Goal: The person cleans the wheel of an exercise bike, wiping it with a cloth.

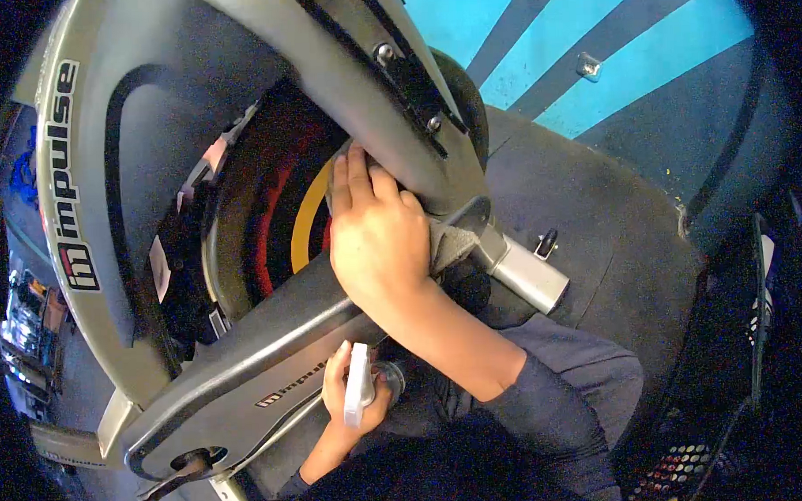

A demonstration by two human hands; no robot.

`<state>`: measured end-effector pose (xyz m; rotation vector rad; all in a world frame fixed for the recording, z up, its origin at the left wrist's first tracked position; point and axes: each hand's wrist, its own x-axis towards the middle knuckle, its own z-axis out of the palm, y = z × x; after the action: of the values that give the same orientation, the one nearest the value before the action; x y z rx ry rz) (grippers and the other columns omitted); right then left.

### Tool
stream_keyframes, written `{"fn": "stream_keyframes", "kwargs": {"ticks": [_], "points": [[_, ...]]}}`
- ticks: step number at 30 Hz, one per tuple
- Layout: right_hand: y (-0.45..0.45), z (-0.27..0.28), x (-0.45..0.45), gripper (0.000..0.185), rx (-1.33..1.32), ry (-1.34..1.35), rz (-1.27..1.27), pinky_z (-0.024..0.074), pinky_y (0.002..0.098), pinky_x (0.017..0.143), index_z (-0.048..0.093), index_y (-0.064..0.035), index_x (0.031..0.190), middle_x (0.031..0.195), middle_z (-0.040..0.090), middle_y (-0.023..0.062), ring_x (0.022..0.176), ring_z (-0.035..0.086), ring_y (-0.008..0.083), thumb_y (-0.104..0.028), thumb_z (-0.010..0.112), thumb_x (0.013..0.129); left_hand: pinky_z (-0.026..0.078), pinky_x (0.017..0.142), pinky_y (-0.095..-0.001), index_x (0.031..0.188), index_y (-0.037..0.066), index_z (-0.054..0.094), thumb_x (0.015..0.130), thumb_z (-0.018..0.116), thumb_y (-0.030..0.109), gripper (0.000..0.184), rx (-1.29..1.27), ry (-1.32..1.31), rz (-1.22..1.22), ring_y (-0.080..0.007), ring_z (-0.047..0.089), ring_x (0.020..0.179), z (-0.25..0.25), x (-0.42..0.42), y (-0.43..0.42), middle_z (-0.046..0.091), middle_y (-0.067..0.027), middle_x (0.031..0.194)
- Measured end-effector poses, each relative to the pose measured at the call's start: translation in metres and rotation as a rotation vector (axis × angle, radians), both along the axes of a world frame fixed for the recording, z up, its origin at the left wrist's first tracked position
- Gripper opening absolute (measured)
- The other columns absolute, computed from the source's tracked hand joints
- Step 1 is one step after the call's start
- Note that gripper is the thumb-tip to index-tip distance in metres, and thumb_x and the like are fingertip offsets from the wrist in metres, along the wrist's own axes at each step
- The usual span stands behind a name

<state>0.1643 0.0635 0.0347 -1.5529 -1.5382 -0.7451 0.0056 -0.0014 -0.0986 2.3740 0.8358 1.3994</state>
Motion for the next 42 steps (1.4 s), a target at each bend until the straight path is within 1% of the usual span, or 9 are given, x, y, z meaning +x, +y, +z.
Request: {"fn": "stream_keyframes", "kwargs": {"ticks": [6, 10, 15, 18, 26, 28, 32, 40, 42], "points": [[-0.023, 0.006, -0.019, 0.049, -0.17, 0.034, 0.173, 0.0478, 0.0334, 0.073, 0.053, 0.0047, 0.115, 0.124, 0.052, 0.0178, 0.094, 0.056, 0.0238, -0.012, 0.058, 0.07, 0.048, 0.062, -0.0358, 0.12, -0.006, 0.04, 0.062, 0.066, -0.001, 0.065, 0.087, -0.026, 0.016, -0.03, 0.057, 0.069, 0.008, 0.003, 0.0, 0.056, -0.0175, 0.083], [-0.001, 0.004, 0.002, 0.049, -0.03, 0.12, 0.099, 0.0478, 0.0344, 0.083, 0.052, 0.0057, 0.116, 0.124, 0.051, 0.0192, 0.095, 0.055, 0.0273, -0.011, 0.057, 0.07, 0.048, 0.064, -0.0358, 0.121, -0.005, 0.038, 0.062, 0.066, 0.0, 0.066, 0.04, -0.01, 0.007, -0.029, 0.058, 0.072, 0.006, 0.0, -0.002, 0.057, -0.0169, 0.085], [-0.012, 0.007, -0.007, 0.047, -0.164, 0.033, 0.023, 0.0489, 0.0328, 0.073, 0.053, 0.0043, 0.116, 0.125, 0.051, 0.0181, 0.095, 0.056, 0.0253, -0.009, 0.056, 0.071, 0.048, 0.067, -0.0359, 0.122, -0.003, 0.037, 0.063, 0.067, 0.002, 0.066, -0.004, -0.012, 0.012, -0.0285, 0.06, 0.074, 0.001, 0.002, -0.001, 0.058, -0.0169, 0.09], [-0.02, -0.002, -0.029, 0.043, -0.075, -0.055, 0.083, 0.0434, 0.0322, 0.064, 0.056, 0.0029, 0.113, 0.125, 0.052, 0.0162, 0.097, 0.055, 0.022, -0.014, 0.054, 0.073, 0.048, 0.063, -0.0372, 0.119, -0.005, 0.041, 0.062, 0.066, 0.0, 0.063, 0.078, -0.039, 0.032, -0.0304, 0.057, 0.069, 0.008, 0.005, 0.0, 0.057, -0.0181, 0.084], [-0.006, 0.002, -0.006, 0.045, -0.11, 0.037, -0.028, 0.047, 0.033, 0.072, 0.056, 0.004, 0.113, 0.124, 0.052, 0.0178, 0.097, 0.054, 0.0245, -0.012, 0.054, 0.071, 0.048, 0.062, -0.0368, 0.121, -0.006, 0.04, 0.062, 0.066, 0.0, 0.065, 0.085, -0.03, 0.018, -0.0299, 0.056, 0.067, 0.005, 0.002, 0.0, 0.055, -0.0168, 0.082], [-0.006, 0.004, -0.005, 0.043, -0.082, 0.049, -0.007, 0.0469, 0.0339, 0.071, 0.056, 0.004, 0.112, 0.123, 0.052, 0.0185, 0.096, 0.055, 0.0247, -0.011, 0.054, 0.071, 0.049, 0.067, -0.0352, 0.123, -0.002, 0.037, 0.061, 0.065, -0.001, 0.069, 0.017, 0.001, 0.036, -0.0273, 0.059, 0.073, 0.006, 0.002, -0.002, 0.058, -0.0149, 0.087], [-0.016, -0.002, -0.024, 0.042, -0.082, -0.05, -0.002, 0.0437, 0.0345, 0.069, 0.058, 0.0042, 0.11, 0.122, 0.054, 0.0183, 0.096, 0.055, 0.0232, -0.013, 0.054, 0.072, 0.048, 0.063, -0.0366, 0.12, -0.007, 0.04, 0.061, 0.066, -0.002, 0.065, 0.052, -0.068, 0.006, -0.0303, 0.057, 0.069, 0.003, 0.004, 0.0, 0.056, -0.0177, 0.083], [0.006, -0.001, -0.001, 0.044, 0.022, 0.029, -0.024, 0.0491, 0.036, 0.068, 0.056, 0.009, 0.108, 0.12, 0.053, 0.0221, 0.095, 0.056, 0.0295, -0.009, 0.055, 0.068, 0.048, 0.064, -0.0371, 0.121, -0.007, 0.04, 0.061, 0.066, -0.001, 0.065, 0.022, -0.078, -0.016, -0.0312, 0.057, 0.07, -0.004, 0.002, 0.0, 0.057, -0.0191, 0.084], [0.002, -0.002, -0.002, 0.044, 0.001, 0.045, -0.006, 0.0483, 0.036, 0.068, 0.057, 0.0087, 0.108, 0.12, 0.053, 0.0218, 0.095, 0.056, 0.0286, -0.01, 0.054, 0.069, 0.048, 0.068, -0.0358, 0.123, -0.003, 0.035, 0.063, 0.064, -0.001, 0.067, -0.038, -0.019, 0.004, -0.0275, 0.059, 0.075, -0.004, 0.0, -0.002, 0.058, -0.0174, 0.092]]}}
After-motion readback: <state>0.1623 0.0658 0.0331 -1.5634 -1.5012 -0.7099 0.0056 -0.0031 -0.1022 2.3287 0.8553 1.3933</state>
